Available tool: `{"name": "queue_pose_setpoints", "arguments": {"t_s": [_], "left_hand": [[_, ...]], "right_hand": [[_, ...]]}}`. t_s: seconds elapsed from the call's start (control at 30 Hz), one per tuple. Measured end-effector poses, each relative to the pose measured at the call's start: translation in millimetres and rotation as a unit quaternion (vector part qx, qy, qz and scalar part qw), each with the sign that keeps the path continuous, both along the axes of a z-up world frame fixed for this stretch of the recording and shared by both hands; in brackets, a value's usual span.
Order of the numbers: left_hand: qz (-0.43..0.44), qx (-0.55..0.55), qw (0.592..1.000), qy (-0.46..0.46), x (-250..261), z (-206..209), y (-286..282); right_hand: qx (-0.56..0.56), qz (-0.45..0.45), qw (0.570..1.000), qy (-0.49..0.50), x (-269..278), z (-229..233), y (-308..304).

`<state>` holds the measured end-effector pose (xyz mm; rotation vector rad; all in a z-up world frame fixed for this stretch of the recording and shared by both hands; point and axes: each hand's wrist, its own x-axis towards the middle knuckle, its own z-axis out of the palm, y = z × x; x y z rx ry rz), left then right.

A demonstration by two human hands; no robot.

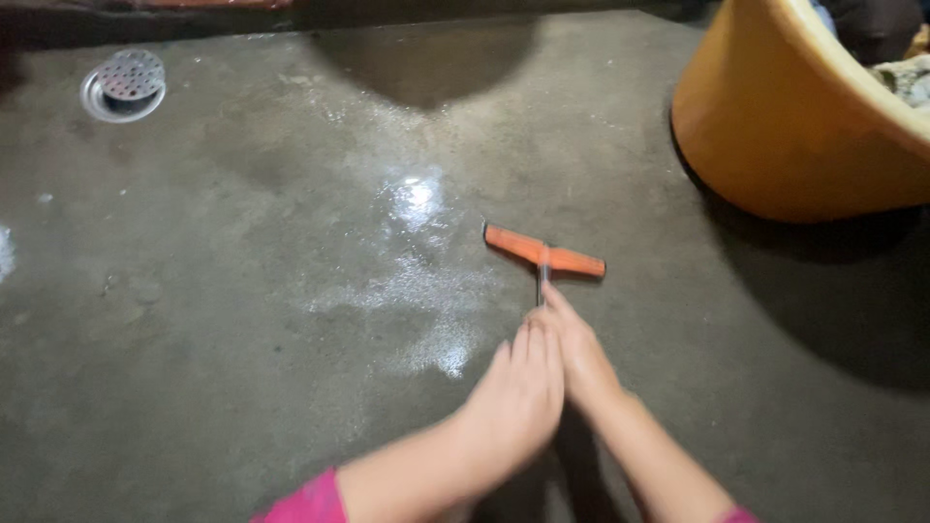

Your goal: The person uses a squeegee to push water across a concrete floor, moving the tool in repeated strokes to clear the surface.

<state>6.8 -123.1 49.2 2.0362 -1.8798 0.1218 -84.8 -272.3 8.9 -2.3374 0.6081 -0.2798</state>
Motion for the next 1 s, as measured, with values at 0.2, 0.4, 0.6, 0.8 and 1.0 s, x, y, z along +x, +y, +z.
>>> {"name": "queue_pose_setpoints", "arguments": {"t_s": [0.2,0.4,0.6,0.8,1.0], "left_hand": [[-0.068,-0.016,0.997,-0.031,-92,-52,57],[-0.119,0.046,0.991,0.047,-40,-13,-11],[-0.066,-0.092,0.984,0.138,-40,6,-31],[-0.139,-0.060,0.988,-0.035,-110,-23,35],[-0.168,-0.002,0.986,-0.019,-80,8,-28]], "right_hand": [[0.002,-0.058,0.995,0.087,-89,12,84],[0.000,-0.064,0.998,-0.009,-62,2,3],[0.014,-0.078,0.997,0.003,-58,17,-11],[0.054,-0.163,0.975,0.139,-131,39,80],[0.342,-0.325,0.880,-0.051,-120,-9,2]]}}
